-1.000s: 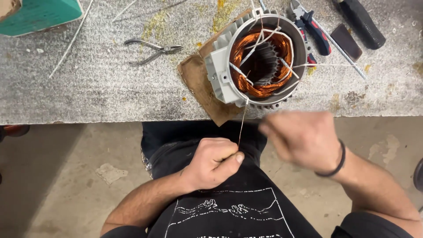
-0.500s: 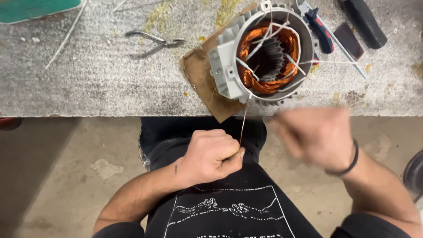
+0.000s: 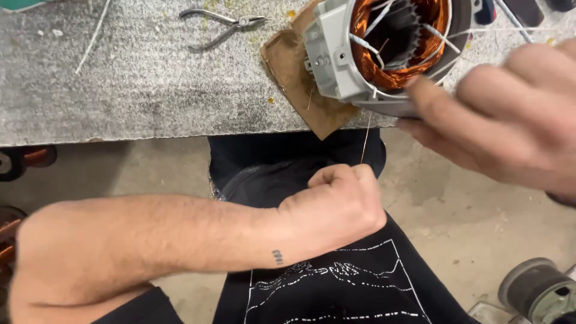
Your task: The person is stripping the insulation from a copper wire using a metal tool inside an electromechanical workshop.
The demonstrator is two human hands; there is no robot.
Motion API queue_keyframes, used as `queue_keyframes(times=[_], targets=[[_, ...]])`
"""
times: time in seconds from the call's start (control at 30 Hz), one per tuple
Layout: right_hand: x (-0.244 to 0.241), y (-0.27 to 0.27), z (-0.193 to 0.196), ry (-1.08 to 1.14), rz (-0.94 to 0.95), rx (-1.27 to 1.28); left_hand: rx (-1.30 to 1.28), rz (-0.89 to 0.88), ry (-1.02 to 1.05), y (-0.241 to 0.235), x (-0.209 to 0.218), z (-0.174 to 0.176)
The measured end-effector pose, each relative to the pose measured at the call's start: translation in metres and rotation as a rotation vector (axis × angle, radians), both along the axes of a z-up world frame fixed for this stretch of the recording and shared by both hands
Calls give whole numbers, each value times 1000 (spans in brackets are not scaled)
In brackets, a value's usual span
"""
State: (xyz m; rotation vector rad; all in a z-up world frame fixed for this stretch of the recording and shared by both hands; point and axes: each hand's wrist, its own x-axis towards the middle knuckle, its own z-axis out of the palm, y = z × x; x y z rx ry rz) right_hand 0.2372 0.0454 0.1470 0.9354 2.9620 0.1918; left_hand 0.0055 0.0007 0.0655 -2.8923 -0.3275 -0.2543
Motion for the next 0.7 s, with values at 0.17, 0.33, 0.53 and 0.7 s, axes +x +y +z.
queue_keyframes(times=[0.17, 0.33, 0.53, 0.7], targets=[[-14, 17, 1, -269, 387, 404, 159, -145, 81, 2, 6, -3], [7, 5, -21, -371, 661, 432, 296, -246, 84, 3, 11, -2], [-16, 13, 0, -355, 551, 404, 351, -269, 76, 1, 13, -6], [20, 2, -30, -339, 572, 404, 284, -307, 115, 4, 13, -2]])
